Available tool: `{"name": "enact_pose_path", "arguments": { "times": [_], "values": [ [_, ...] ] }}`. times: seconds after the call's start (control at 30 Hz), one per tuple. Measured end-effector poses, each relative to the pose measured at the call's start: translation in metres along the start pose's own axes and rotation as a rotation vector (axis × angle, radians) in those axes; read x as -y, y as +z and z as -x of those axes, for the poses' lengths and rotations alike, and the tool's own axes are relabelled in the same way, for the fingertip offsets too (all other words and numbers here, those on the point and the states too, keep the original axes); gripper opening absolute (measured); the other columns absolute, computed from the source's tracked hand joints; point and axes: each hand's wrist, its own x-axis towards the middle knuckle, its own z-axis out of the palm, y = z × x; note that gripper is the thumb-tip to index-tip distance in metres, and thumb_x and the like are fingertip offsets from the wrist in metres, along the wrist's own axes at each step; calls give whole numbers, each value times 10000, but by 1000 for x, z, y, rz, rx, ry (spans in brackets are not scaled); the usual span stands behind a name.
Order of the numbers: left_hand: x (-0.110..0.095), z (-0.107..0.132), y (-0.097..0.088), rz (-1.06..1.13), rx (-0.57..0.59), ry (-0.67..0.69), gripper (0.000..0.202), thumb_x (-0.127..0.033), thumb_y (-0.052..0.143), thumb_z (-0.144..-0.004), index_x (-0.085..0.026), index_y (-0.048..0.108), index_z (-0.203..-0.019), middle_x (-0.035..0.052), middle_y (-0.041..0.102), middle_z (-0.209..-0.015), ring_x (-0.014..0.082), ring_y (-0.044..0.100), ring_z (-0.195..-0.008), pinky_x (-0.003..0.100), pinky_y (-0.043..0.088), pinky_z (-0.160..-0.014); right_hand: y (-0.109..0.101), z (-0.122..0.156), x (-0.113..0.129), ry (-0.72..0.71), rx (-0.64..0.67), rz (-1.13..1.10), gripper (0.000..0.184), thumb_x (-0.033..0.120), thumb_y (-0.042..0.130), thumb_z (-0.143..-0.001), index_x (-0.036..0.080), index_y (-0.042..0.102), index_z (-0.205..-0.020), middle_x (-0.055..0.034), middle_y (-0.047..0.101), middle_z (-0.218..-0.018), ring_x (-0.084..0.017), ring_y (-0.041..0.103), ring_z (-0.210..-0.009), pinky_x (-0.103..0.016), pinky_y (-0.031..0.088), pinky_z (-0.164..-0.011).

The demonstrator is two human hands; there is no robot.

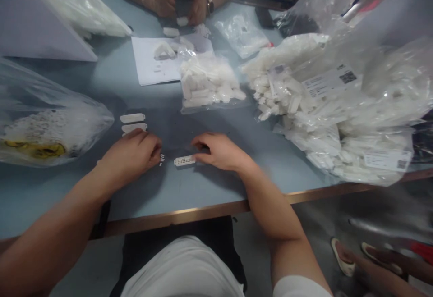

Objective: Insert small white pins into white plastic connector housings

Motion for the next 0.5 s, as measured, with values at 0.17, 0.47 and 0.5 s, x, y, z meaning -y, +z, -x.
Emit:
{"name": "enact_pose_path", "arguments": {
  "times": [0.17, 0.47, 0.5],
  "values": [
    [-12, -1, -4, 281, -44, -56, 160, -202, 492, -868, -206, 651, -891, 27, 665, -802, 177, 614, -782, 280, 485, -701, 4, 0, 0, -103, 165, 75, 258, 251, 703, -836, 199, 672, -1087, -66, 678, -1016, -176, 594, -891, -273, 417, -771],
    [-23, -2, -2, 341, -32, -17, 233, -256, 453, -961, -223, 684, -956, 14, 706, -852, 163, 641, -832, 260, 478, -723, 16, -2, 1, -125, 111, 110, 188, 303, 637, -893, 181, 664, -1033, -48, 676, -896, -168, 576, -804, -262, 361, -691],
    [-24, -2, -1, 333, -24, -24, 225, -263, 460, -959, -223, 681, -949, 14, 706, -843, 165, 640, -824, 263, 478, -718, 16, -2, 1, -125, 107, 119, 186, 306, 633, -895, 183, 662, -1031, -48, 676, -896, -169, 576, -803, -262, 355, -686]
  ]
}}
